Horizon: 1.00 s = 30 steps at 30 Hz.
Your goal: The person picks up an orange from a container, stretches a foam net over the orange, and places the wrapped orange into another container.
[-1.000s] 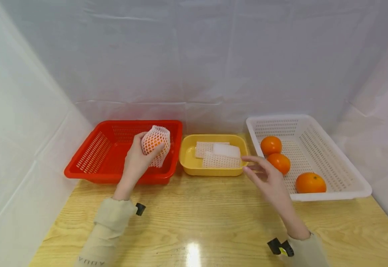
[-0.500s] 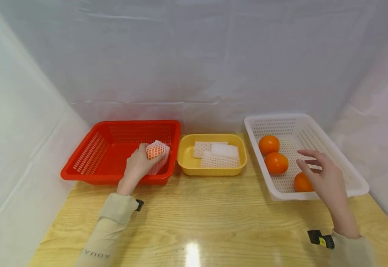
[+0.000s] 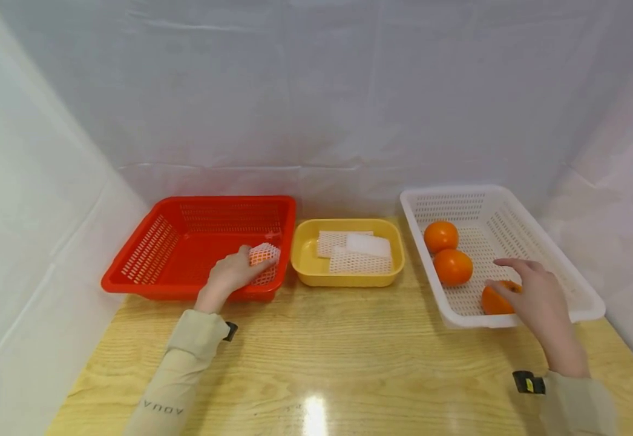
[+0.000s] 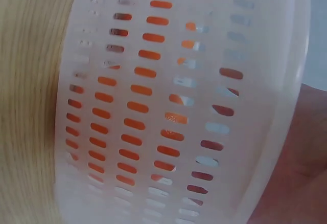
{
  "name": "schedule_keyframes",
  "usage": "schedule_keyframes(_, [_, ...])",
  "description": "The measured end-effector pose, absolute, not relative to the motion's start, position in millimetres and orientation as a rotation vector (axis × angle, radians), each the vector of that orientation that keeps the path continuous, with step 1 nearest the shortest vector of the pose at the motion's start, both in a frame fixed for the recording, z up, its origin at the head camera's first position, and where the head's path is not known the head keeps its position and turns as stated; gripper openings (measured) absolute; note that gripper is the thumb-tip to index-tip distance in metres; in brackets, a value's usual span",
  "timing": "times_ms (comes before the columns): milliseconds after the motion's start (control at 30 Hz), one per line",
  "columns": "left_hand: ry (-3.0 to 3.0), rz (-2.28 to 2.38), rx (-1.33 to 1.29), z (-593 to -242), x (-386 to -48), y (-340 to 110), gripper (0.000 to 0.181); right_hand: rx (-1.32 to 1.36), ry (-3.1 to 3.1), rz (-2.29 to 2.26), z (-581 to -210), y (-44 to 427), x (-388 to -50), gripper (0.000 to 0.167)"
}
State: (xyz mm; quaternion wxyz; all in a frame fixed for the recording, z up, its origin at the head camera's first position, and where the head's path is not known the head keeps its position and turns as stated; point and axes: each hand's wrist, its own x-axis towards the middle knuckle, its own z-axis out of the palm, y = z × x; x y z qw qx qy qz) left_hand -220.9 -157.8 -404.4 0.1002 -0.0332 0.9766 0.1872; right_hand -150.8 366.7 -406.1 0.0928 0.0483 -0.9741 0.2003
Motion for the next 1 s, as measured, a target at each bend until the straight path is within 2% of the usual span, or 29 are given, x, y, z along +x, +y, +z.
schedule_keyframes(200, [2.937,0.592,-0.080,-404.8,-219.5,-156.1,0.092,0.147,-3.065,0.496,-403.8,374.2,-156.9,0.065])
schedule_keyframes(500, [2.983,0.713,-0.078,-405.8,-218.7,-157.5,0.078,0.139,-3.302,0.473,-398.3,379.5,-165.0,0.086])
schedule_keyframes(800, [3.017,0.779,-0.039,-406.9,-217.4,-158.7,0.063,0.108,-3.334,0.496,-398.0,377.9,-168.8,0.083])
schedule_keyframes(1000, [3.011,0.769,-0.030,-405.9,-218.5,-158.8,0.064,0.103,-3.337,0.500,-399.0,377.6,-170.5,0.082])
